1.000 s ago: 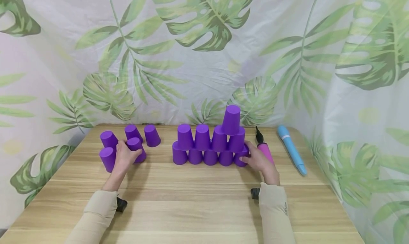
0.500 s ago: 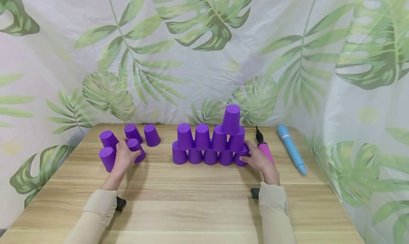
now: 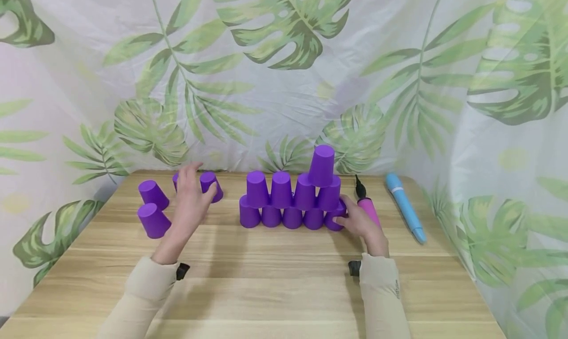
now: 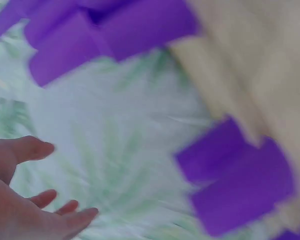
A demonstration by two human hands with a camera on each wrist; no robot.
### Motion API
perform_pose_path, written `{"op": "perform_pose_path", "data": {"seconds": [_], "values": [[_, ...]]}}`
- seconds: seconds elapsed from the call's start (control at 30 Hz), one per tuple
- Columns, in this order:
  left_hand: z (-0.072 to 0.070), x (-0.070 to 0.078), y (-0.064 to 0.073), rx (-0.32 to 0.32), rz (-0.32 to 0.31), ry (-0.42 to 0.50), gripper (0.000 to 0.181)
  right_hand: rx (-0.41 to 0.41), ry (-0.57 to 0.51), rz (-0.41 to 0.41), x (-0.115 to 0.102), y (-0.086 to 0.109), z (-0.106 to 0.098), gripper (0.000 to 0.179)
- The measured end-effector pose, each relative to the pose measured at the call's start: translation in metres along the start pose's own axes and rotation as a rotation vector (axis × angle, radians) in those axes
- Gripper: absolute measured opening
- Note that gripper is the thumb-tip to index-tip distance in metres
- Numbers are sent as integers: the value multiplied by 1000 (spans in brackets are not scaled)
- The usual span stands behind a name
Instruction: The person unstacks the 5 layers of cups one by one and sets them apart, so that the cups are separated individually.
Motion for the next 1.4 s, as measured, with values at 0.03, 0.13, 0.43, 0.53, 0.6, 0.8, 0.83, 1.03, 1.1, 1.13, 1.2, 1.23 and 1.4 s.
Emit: {"op": "perform_pose_path", "data": {"seconds": [0.03, 0.13, 0.43, 0.53, 0.6, 0.8, 0.83, 1.03, 1.1, 1.13, 1.2, 1.23, 1.4], "values": [[1, 15, -4, -2, 32, 48, 56, 0, 5, -1, 0, 0, 0, 62], [11, 61, -19, -61, 117, 211, 56, 2, 1, -5, 0, 0, -1, 61], [87, 156, -35, -454, 101, 384, 82, -1, -1, 2, 1, 0, 4, 64], [112, 166, -34, -543, 54, 358, 87, -7, -22, 2, 2, 1, 6, 65], [124, 169, -35, -558, 32, 337, 86, -2, -27, -2, 2, 1, 6, 64], [145, 168, -44, -574, -20, 312, 76, 15, -2, -11, 2, 0, 3, 64], [148, 167, -45, -573, -25, 315, 73, 14, -7, -7, 2, 0, 3, 64], [160, 162, -44, -567, -52, 320, 61, 11, -18, -1, 3, 0, 2, 64], [162, 162, -45, -560, -60, 310, 59, 13, -22, 4, 3, 0, 2, 64], [163, 162, -45, -554, -62, 302, 59, 14, -26, 8, 3, 0, 2, 65], [165, 163, -46, -542, -66, 292, 58, 14, -27, 8, 4, 0, 2, 65], [166, 163, -47, -537, -69, 287, 58, 16, -24, 12, 4, 0, 2, 65], [166, 163, -48, -524, -78, 290, 57, 16, -18, 20, 5, -1, 2, 65]]}}
Point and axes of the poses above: each hand's wrist, its own y-axis away from the middle knuckle, its own z-axis out of the palm, x = y × z, the point moved 7 cm from there along -y, towards the middle knuckle, and after that the axes turned 5 degrees about -x, right-handed, at the moved point
